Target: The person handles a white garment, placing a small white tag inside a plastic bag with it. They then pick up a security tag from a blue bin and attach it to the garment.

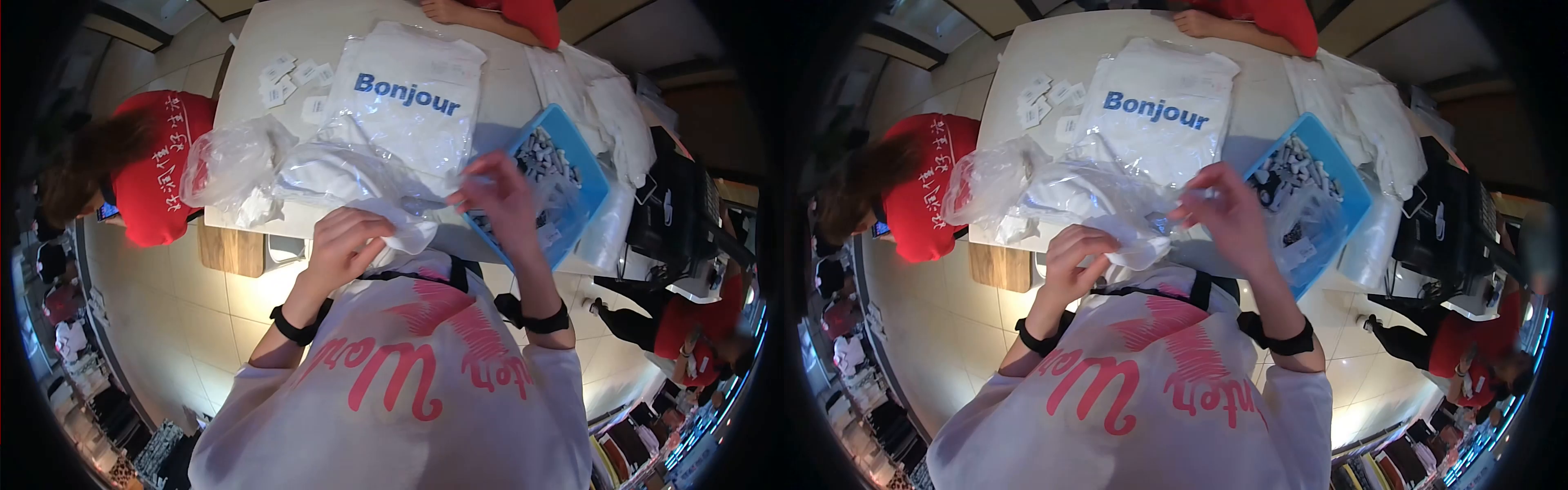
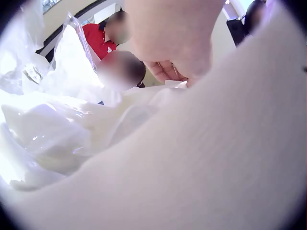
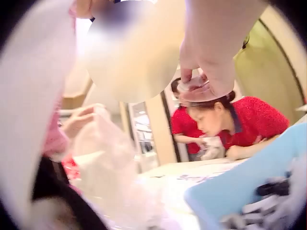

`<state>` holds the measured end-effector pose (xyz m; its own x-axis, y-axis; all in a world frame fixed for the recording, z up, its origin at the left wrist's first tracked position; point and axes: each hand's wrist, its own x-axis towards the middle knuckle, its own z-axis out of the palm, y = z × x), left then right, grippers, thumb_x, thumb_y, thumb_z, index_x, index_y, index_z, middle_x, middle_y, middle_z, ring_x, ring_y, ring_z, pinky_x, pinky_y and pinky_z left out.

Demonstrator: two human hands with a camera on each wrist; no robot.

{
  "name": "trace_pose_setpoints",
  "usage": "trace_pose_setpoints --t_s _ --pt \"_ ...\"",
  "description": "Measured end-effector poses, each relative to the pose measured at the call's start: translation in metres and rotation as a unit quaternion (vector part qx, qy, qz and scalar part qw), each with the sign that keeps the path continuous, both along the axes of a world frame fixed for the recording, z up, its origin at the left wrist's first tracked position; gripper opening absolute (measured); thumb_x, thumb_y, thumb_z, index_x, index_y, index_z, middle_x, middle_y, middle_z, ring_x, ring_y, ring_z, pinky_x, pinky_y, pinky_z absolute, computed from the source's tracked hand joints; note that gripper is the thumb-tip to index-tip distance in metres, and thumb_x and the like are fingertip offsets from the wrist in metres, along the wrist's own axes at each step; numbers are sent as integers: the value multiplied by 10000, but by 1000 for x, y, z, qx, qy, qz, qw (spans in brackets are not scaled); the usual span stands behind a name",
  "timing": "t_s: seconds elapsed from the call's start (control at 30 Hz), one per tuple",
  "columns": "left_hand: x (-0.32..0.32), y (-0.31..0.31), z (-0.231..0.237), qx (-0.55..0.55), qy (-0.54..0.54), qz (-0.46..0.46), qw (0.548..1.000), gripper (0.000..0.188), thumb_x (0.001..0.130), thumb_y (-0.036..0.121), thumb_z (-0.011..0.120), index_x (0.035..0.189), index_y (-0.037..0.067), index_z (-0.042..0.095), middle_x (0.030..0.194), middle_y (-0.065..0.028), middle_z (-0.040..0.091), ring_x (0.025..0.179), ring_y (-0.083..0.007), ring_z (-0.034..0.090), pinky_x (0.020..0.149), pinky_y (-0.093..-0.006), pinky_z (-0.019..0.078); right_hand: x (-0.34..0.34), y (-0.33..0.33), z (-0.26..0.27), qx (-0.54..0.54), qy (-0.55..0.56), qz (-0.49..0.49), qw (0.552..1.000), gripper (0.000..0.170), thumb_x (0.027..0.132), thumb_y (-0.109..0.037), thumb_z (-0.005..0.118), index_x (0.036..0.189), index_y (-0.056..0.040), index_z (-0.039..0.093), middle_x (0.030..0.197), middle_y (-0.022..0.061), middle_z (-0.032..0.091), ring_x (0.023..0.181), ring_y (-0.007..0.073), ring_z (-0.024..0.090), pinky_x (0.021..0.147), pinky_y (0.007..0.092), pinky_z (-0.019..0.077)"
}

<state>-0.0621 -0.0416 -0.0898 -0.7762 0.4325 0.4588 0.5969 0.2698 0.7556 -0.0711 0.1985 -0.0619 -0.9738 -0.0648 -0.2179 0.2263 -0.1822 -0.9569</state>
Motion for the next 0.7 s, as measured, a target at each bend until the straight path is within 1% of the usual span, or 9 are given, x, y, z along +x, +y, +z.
trace_pose_setpoints --t_s 0.03,0.07,0.13,0.23,0.37,0.43,0.53,0.7 --pt "1 0 -1 -5 -2 3 1000 131 686 24 666 799 65 614 794 -41 649 699 -210 618 606 -304 452 5 -15 2 -26 -33 41 998 164 833 -39 609 957 -5 507 878 82 600 795 167 646 615 242 503" --pt "2 0 -2 -3 -1 2 1000 133 687 29 669 802 66 614 792 -40 649 696 -210 618 607 -304 452 7 -25 -2 -30 -35 44 998 164 833 -39 609 957 -5 507 878 82 600 795 167 646 615 242 503" --pt "1 0 -3 2 9 2 1000 131 691 44 673 805 72 615 783 -38 648 685 -212 618 608 -302 454 11 -38 -12 -55 -79 110 989 145 835 -43 612 939 -3 519 885 88 609 791 154 642 631 243 499" --pt "2 -2 -3 1 4 -5 1000 154 672 21 676 807 43 606 784 -61 649 712 -226 624 626 -312 459 14 -44 -20 -88 -88 115 985 125 829 -45 623 910 0 540 857 81 614 789 147 638 647 241 491" --pt "3 -1 -4 3 3 5 1000 157 665 17 676 803 41 605 780 -61 646 707 -226 623 624 -314 459 16 -45 -23 -92 -69 105 988 107 822 -46 633 880 2 557 841 74 619 794 138 632 655 238 484" --pt "4 0 -4 7 6 10 1000 157 661 14 674 800 39 606 774 -63 644 705 -227 622 623 -315 458 17 -45 -22 -98 -78 97 987 80 826 -37 611 856 -2 545 833 88 618 745 129 602 647 247 462" --pt "5 1 -6 7 13 14 1000 153 660 11 671 798 37 612 775 -65 645 704 -229 621 624 -315 459 18 -44 -19 -78 -107 97 986 82 828 -43 608 865 0 549 830 83 618 722 115 588 646 238 461" --pt "6 0 -5 0 -9 10 1000 151 660 13 666 802 36 621 785 -71 650 709 -232 621 634 -317 463 19 -41 -21 -65 -113 110 985 82 834 -53 601 866 4 551 824 77 614 702 106 577 651 234 464"
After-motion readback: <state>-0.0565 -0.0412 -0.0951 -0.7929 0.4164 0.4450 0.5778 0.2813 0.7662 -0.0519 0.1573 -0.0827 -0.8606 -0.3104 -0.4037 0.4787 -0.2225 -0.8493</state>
